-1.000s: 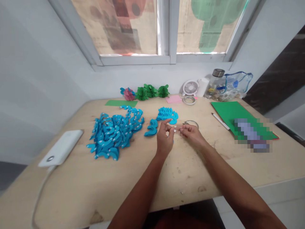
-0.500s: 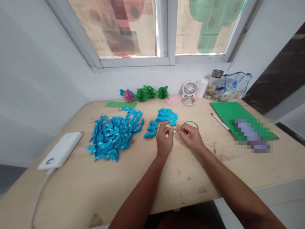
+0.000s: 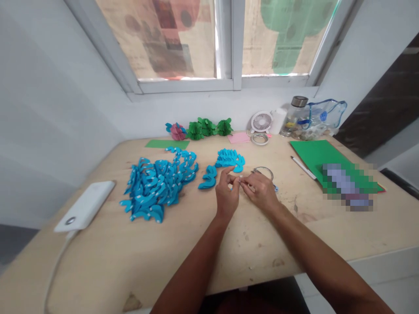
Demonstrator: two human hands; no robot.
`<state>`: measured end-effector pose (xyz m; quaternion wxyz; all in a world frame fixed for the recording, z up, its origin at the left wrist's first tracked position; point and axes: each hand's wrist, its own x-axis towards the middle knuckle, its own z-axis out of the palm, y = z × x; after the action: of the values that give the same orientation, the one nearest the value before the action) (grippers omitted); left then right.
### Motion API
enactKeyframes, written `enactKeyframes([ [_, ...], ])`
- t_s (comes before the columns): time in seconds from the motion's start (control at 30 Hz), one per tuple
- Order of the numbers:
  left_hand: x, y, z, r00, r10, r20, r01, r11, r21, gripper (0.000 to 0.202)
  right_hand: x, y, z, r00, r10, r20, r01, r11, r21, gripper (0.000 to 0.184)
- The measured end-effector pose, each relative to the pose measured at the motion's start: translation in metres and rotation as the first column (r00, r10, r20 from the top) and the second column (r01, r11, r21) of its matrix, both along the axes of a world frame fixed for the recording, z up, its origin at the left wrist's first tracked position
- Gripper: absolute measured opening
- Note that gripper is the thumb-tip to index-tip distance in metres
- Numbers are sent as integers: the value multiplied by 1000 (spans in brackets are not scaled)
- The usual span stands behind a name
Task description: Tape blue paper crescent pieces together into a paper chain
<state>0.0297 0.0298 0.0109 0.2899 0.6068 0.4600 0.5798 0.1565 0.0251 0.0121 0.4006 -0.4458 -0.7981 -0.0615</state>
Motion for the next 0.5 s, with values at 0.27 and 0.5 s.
enactKeyframes([
  [0.27, 0, -1, -3, 996, 11, -88, -7, 999, 45, 24, -4, -2, -1, 998, -64, 7, 64, 998, -16, 19],
  [0.5, 1, -1, 2, 999, 0, -47, 1, 1000, 25, 21, -6, -1, -2, 996, -85, -15, 84, 996, -24, 18],
])
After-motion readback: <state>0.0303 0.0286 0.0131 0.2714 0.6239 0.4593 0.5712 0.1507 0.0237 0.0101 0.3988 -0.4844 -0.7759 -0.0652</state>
